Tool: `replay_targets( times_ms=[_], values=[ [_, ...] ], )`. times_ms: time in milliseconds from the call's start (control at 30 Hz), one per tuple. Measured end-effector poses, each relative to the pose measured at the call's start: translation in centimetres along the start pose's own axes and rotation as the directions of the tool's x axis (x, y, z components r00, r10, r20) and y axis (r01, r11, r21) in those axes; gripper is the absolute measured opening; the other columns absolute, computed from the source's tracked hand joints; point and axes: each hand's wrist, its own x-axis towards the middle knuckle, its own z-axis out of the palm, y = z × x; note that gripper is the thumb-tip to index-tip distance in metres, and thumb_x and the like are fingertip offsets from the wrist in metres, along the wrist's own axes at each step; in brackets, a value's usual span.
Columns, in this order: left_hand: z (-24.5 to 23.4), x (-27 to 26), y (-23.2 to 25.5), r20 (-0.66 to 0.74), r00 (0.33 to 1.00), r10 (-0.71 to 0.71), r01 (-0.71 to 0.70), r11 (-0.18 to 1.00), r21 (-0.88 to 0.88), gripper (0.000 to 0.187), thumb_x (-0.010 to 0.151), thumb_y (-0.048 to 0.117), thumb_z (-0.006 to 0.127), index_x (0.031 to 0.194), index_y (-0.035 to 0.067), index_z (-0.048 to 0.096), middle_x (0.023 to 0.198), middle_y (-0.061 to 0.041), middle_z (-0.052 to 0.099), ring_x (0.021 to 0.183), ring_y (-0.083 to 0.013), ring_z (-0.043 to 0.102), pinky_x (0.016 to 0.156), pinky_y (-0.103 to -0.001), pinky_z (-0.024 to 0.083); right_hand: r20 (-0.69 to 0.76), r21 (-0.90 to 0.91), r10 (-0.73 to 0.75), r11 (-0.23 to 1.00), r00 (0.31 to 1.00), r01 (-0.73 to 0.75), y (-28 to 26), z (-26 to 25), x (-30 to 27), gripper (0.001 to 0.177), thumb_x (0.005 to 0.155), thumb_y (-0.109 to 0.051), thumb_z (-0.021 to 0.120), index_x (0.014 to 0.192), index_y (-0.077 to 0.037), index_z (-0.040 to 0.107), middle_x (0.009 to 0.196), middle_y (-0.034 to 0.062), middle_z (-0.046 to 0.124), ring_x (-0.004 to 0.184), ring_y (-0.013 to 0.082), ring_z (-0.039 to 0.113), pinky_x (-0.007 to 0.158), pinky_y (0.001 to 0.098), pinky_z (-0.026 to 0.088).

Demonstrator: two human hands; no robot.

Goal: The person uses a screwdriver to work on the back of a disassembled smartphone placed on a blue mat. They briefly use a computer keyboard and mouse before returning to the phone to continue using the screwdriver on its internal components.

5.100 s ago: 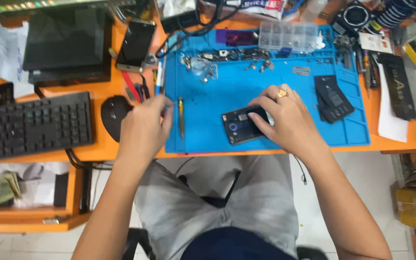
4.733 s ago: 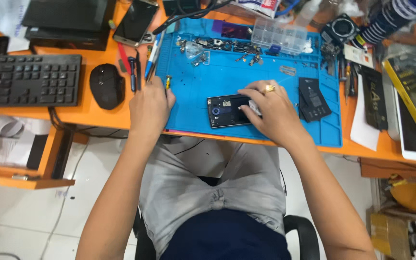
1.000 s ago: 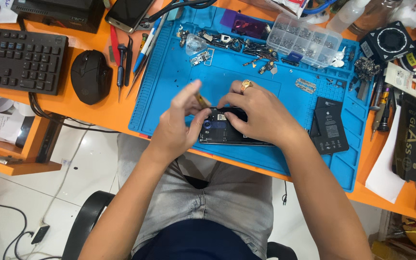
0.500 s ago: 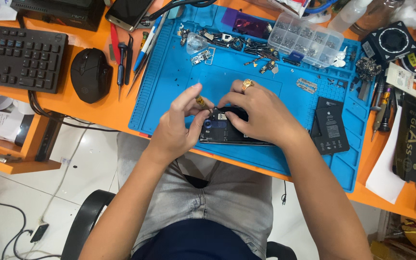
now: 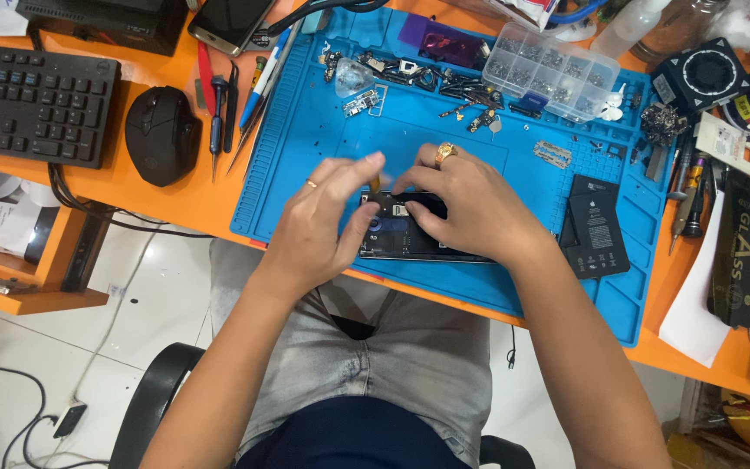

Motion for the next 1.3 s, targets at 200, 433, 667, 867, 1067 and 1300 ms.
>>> replay_targets(
  times_ms=[200, 433, 667, 867, 1067, 1300],
  values=[
    [0.4, -0.6, -0.5, -0.011, 1.0, 0.026, -0.026, 0.999, 0.043, 0.057, 0.101, 0.007, 0.074, 0.152, 0.003, 0.051, 0.111, -0.012, 0.074, 0.102, -0.0288, 0.07, 0.091, -0.046, 0.063, -0.004, 0.0, -0.003, 1.0, 1.0, 0.003, 0.3, 0.3, 0.0, 0.018, 0.088, -0.013, 0.078, 0.105, -0.013, 0.082, 0.09, 0.0078, 0.072, 0.084, 0.0315, 0.069, 0.077, 0.0435, 0.06],
    [0.2, 0.0, 0.8, -0.077, 0.99, -0.118, 0.114, 0.992, -0.053, 0.072, 0.1, -0.002, 0.076, 0.157, -0.003, 0.032, 0.102, -0.017, 0.076, 0.097, -0.0313, 0.077, 0.086, -0.044, 0.065, -0.009, -0.017, 0.011, 1.0, 1.0, -0.012, 0.2, 0.3, 0.0, 0.017, 0.088, -0.014, 0.079, 0.104, -0.013, 0.083, 0.09, 0.0078, 0.073, 0.083, 0.0315, 0.069, 0.077, 0.0432, 0.06],
    [-2.0, 0.5, -2.3, -0.169, 0.952, -0.256, 0.248, 0.966, -0.068, 0.039, 0.108, -0.002, 0.062, 0.142, -0.003, 0.044, 0.101, -0.018, 0.072, 0.094, -0.0315, 0.077, 0.076, -0.038, 0.065, -0.007, 0.015, -0.003, 1.0, 1.0, 0.004, 0.5, 0.3, -0.1, 0.018, 0.089, -0.013, 0.076, 0.106, -0.015, 0.083, 0.09, 0.0074, 0.072, 0.083, 0.032, 0.068, 0.076, 0.0441, 0.059],
    [-1.5, 1.0, -3.7, -0.098, 0.935, -0.34, 0.333, 0.94, -0.074, 0.017, 0.112, 0.005, 0.05, 0.126, -0.003, 0.044, 0.093, -0.015, 0.064, 0.084, -0.0285, 0.075, 0.068, -0.037, 0.065, -0.007, 0.022, 0.017, 1.0, 1.0, -0.017, 0.1, 0.2, 0.0, 0.018, 0.088, -0.012, 0.077, 0.105, -0.014, 0.083, 0.088, 0.0086, 0.072, 0.082, 0.0316, 0.068, 0.075, 0.0427, 0.058],
    [-1.0, 0.8, -3.8, -0.116, 0.933, -0.339, 0.324, 0.937, -0.13, 0.017, 0.114, 0.008, 0.045, 0.127, -0.001, 0.039, 0.096, -0.014, 0.062, 0.087, -0.0284, 0.076, 0.071, -0.036, 0.067, 0.013, 0.004, 0.019, 1.0, 1.0, -0.019, 0.1, 0.2, 0.1, 0.018, 0.09, -0.013, 0.076, 0.106, -0.015, 0.083, 0.088, 0.0079, 0.071, 0.082, 0.0309, 0.068, 0.075, 0.0417, 0.058],
    [-1.6, 0.0, 0.6, -0.175, 0.93, -0.323, 0.3, 0.943, -0.144, 0.044, 0.111, 0.0, 0.057, 0.147, -0.001, 0.032, 0.099, -0.015, 0.069, 0.087, -0.0288, 0.077, 0.07, -0.038, 0.069, 0.015, 0.0, 0.03, 1.0, 0.999, -0.03, 0.1, 0.1, 0.0, 0.018, 0.09, -0.013, 0.077, 0.106, -0.013, 0.083, 0.089, 0.0083, 0.071, 0.082, 0.0312, 0.069, 0.074, 0.0424, 0.058]
  ],
)
